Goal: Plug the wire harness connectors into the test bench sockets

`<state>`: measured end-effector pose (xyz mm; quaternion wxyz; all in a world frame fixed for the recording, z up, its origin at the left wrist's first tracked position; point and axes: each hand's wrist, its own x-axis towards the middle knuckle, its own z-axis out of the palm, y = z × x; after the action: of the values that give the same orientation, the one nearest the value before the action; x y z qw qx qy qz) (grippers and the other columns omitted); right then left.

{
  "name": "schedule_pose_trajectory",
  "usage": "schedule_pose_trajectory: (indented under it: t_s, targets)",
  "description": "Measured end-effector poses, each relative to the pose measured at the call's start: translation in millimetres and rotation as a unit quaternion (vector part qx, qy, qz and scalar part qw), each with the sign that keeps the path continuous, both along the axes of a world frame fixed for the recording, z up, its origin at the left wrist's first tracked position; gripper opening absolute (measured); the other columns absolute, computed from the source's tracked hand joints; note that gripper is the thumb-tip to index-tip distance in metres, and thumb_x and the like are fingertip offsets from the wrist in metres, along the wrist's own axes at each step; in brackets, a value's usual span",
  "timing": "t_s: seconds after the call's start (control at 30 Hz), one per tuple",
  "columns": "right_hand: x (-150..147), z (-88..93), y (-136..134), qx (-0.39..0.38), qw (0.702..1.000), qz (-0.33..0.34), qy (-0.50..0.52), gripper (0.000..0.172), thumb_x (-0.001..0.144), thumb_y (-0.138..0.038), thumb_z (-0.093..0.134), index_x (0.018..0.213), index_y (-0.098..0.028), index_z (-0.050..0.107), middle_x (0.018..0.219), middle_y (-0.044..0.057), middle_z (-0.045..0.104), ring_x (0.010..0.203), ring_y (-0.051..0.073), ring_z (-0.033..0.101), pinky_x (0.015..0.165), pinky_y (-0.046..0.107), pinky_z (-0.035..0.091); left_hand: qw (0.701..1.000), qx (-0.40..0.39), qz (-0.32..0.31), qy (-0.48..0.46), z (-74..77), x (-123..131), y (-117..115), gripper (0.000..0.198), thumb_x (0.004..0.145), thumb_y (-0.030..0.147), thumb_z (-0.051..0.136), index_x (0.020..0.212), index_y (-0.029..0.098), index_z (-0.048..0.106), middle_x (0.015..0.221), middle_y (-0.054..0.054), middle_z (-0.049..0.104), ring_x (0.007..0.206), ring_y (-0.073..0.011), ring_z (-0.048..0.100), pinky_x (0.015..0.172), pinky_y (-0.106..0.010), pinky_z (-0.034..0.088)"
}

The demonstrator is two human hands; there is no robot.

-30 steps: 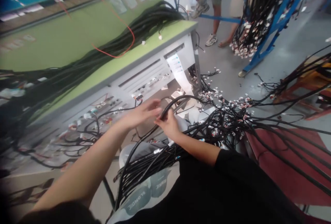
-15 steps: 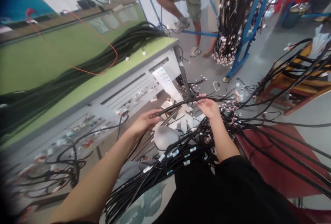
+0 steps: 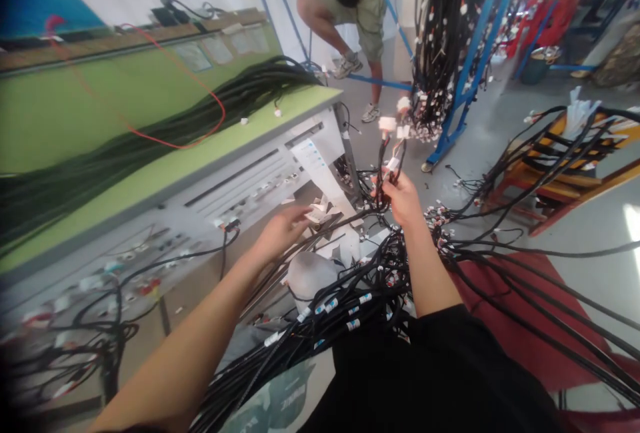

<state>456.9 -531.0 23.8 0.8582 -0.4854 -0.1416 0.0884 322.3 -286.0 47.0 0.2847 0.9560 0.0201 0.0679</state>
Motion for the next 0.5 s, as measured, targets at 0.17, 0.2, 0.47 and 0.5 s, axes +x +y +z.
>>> schedule_pose_trajectory:
  t_s: [0.17, 0.2, 0.47, 0.5]
  targets:
    - [-35.7, 12.3, 44.2, -0.093, 0.993, 0.044, -0.063, 0.034, 0.069, -0.031, 0.066, 0.1, -0.021, 0.059, 0.085, 0.001, 0.064, 0.069, 0.014, 0.059, 0.058, 0.024, 0.047, 0.968, -0.225, -0.024, -0.113, 50.3, 13.8, -65.2, 0.04, 0.071, 0.027, 0.066, 0.108, 0.013, 0.057, 0.089, -0.006, 0.063, 0.07, -0.0117, 0.057, 0.069, -0.025, 0.045]
    - [-41.8, 13.5, 52.0, -0.102, 0.991, 0.047, -0.077, 0.031, 0.069, -0.03, 0.066, 0.098, -0.021, 0.061, 0.087, 0.001, 0.064, 0.073, 0.014, 0.059, 0.061, 0.025, 0.047, 0.961, -0.243, -0.016, -0.129, 51.6, 15.4, -70.3, 0.037, 0.069, 0.026, 0.068, 0.103, 0.014, 0.06, 0.085, -0.004, 0.063, 0.067, -0.0109, 0.055, 0.067, -0.024, 0.044]
    - [-52.5, 4.7, 97.5, 0.002, 0.995, 0.079, 0.067, 0.029, 0.061, -0.031, 0.072, 0.084, -0.019, 0.06, 0.06, -0.005, 0.054, 0.052, 0.007, 0.049, 0.047, 0.02, 0.042, 0.772, -0.619, 0.066, -0.13, 5.2, 14.4, -42.9, 0.024, 0.072, 0.035, 0.066, 0.079, 0.013, 0.061, 0.067, -0.001, 0.061, 0.059, -0.0111, 0.058, 0.06, -0.024, 0.046]
    - [-49.8, 1.8, 104.2, 0.012, 0.994, 0.075, 0.079, 0.029, 0.06, -0.031, 0.073, 0.081, -0.019, 0.058, 0.057, -0.006, 0.051, 0.049, 0.007, 0.047, 0.044, 0.019, 0.041, 0.741, -0.655, 0.079, -0.126, -1.6, 14.4, -34.7, 0.025, 0.071, 0.033, 0.068, 0.082, 0.012, 0.06, 0.069, -0.002, 0.062, 0.06, -0.0117, 0.059, 0.061, -0.024, 0.047]
